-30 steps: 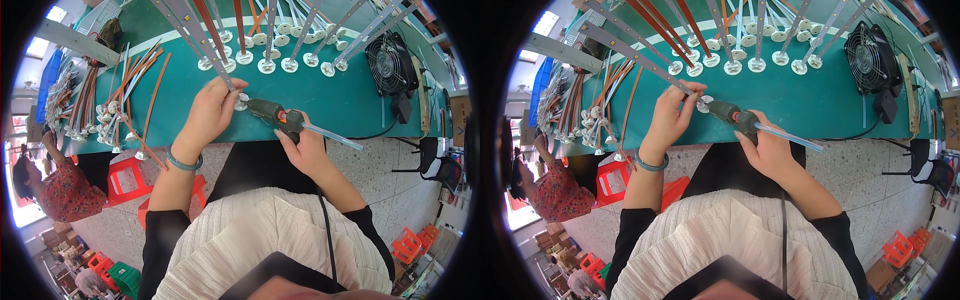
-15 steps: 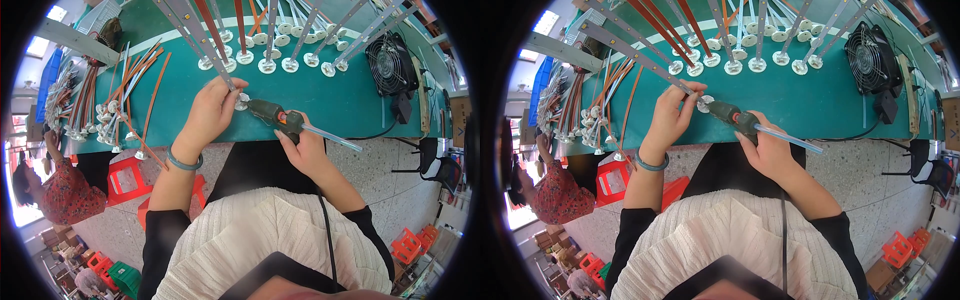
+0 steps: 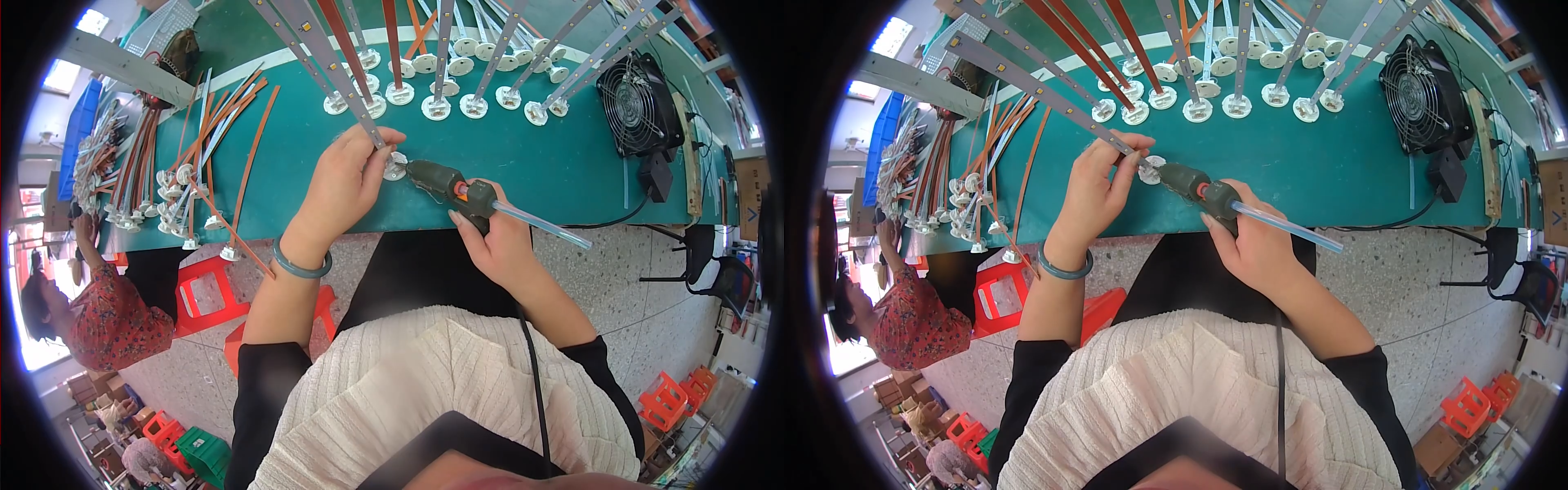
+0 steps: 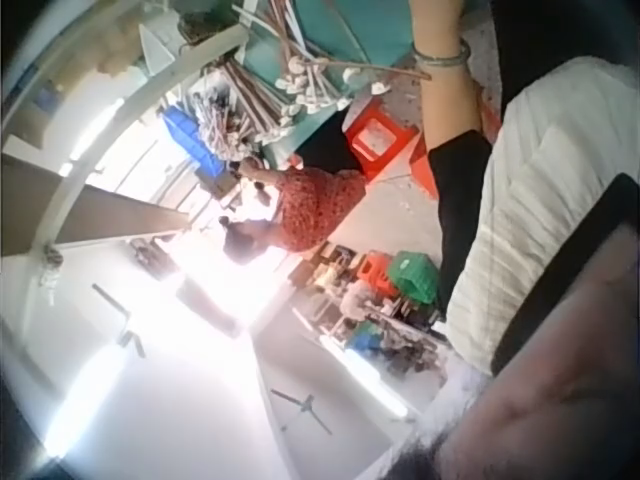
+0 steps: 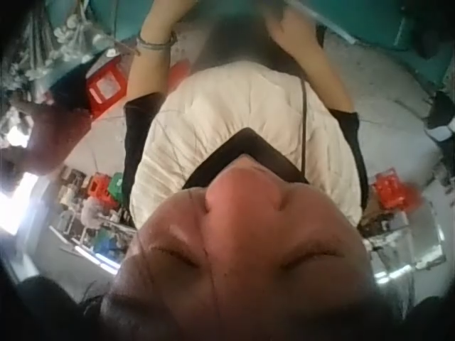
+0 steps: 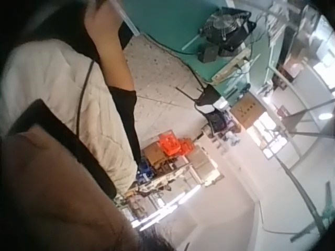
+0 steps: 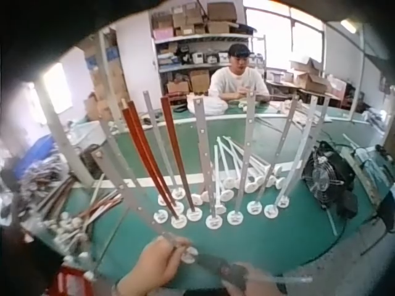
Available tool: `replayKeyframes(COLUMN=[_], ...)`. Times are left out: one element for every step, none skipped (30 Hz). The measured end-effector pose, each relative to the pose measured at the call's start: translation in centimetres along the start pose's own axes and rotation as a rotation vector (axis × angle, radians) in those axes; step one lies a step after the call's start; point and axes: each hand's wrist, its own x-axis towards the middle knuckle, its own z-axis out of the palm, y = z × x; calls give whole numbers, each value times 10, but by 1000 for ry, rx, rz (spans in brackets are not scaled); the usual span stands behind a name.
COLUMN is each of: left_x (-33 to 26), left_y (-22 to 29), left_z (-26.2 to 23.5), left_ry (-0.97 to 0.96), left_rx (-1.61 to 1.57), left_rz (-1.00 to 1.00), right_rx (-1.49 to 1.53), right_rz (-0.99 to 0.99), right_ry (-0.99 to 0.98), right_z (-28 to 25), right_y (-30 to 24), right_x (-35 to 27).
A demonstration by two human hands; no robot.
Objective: Use a hot glue gun to attach strips to circular base components on a workshop table.
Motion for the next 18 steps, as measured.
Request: replayKeyframes(left_x=[0, -1, -2, -2, -4, -5, -4, -3, -2, -2, 1, 5, 12, 21, 31, 42, 50, 58], left_y=[1, 1, 1, 0, -1, -3, -6, -13, -22, -30, -39, -48, -56, -64, -76, -79, -80, -87], left_z=[-1, -2, -2, -3, -5, -8, -11, -17, -27, -39, -51, -64, -71, -74, -74, -77, -77, -75], left_ry=[5, 9, 5, 3, 10, 46, 82, 89, 175, 264, 274, 337, 400, 412, 427, 440, 414, 419], left_rx=[5, 10, 8, 7, 14, 4, -6, 0, 11, 22, 29, 74, 117, 123, 93, 64, 93, 93], left_rz=[-1, -1, -2, -3, 2, 0, -1, 7, -63, -135, -130, -153, -175, -172, -147, -123, -148, -145], right_rx=[-11, -22, -22, 256, 532, 533, 804, 1074, 1091, 1093, 1122, 1150, 1151, 1152, 1139, 1129, 1125, 1122], right_rz=[-40, -81, -89, 132, 353, 341, 362, 379, 346, 333, 335, 336, 330, 318, 316, 315, 313, 308], right_ry=[3, 6, 9, -81, -174, -173, -97, -20, 2, -5, 31, 60, 51, 42, 39, 37, 27, 25], right_z=[-1, -2, -4, -7, -11, -14, -17, -20, -23, -24, -25, -25, -22, -20, -18, -17, -18, -18], right_y=[-1, -1, 0, 3, 6, 10, 15, 21, 27, 30, 32, 34, 38, 40, 41, 40, 39, 40], right_x=[1, 2, 4, 4, 4, 4, 4, 4, 3, 4, 5, 6, 6, 7, 7, 8, 9, 9])
